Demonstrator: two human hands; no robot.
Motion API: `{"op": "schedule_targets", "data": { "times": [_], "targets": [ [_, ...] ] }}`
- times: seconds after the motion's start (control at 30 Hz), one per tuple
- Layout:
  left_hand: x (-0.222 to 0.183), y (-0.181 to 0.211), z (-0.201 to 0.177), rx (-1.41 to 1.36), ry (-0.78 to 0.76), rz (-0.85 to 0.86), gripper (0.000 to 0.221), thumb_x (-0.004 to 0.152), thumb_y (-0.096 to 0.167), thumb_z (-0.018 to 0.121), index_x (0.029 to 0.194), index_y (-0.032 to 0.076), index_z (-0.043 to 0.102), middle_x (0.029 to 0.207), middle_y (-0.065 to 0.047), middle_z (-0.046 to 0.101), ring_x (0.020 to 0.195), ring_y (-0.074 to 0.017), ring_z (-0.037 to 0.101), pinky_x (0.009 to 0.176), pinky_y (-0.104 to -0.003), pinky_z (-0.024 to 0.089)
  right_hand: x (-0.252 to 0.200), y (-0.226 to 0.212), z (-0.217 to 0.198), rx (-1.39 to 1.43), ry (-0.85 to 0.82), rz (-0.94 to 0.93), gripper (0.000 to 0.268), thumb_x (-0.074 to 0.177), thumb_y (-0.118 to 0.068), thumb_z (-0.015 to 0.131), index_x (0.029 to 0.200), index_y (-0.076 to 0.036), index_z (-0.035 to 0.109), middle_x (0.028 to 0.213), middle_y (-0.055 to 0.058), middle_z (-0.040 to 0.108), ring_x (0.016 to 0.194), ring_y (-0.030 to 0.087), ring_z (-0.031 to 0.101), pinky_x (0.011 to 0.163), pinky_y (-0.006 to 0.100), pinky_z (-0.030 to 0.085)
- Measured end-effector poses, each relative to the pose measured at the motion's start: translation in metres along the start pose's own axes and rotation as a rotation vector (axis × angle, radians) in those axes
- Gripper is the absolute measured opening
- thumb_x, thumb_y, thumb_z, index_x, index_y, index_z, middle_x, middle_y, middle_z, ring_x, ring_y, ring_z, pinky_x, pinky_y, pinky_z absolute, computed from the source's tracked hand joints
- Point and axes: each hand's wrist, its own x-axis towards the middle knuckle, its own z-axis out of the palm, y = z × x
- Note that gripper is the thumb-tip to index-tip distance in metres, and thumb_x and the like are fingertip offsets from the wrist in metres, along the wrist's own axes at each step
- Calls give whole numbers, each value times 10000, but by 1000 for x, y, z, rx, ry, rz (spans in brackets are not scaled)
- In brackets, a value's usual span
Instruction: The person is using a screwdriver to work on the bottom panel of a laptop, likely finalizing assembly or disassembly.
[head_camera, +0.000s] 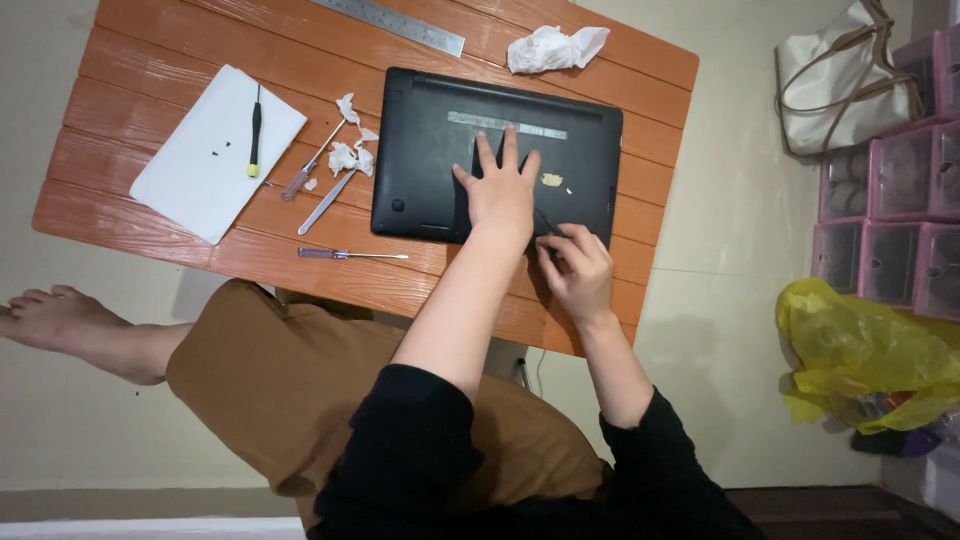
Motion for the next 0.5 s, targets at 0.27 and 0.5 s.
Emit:
{"op": "schedule_targets", "data": {
  "times": [0.27, 0.5],
  "targets": [
    [7, -1, 8, -16, -13, -5, 981, 757, -77, 830, 1575, 207, 369, 1689, -215, 54, 1516, -546, 71, 1048, -842, 276, 3, -10, -1, -152, -7, -101, 61, 894, -73, 785, 937, -101, 753, 929, 45, 657, 701, 241, 650, 637, 344, 510],
    [8, -1, 8, -9, -19, -3, 997, 753, -69, 832, 1586, 214, 363, 1690, -215, 48, 1516, -549, 64, 1048, -843, 281, 3, -13, -1, -243, -12, -136, 53, 896, -71, 783, 917, -91, 738, 918, 48, 653, 727, 236, 655, 636, 334, 484]
  ]
}}
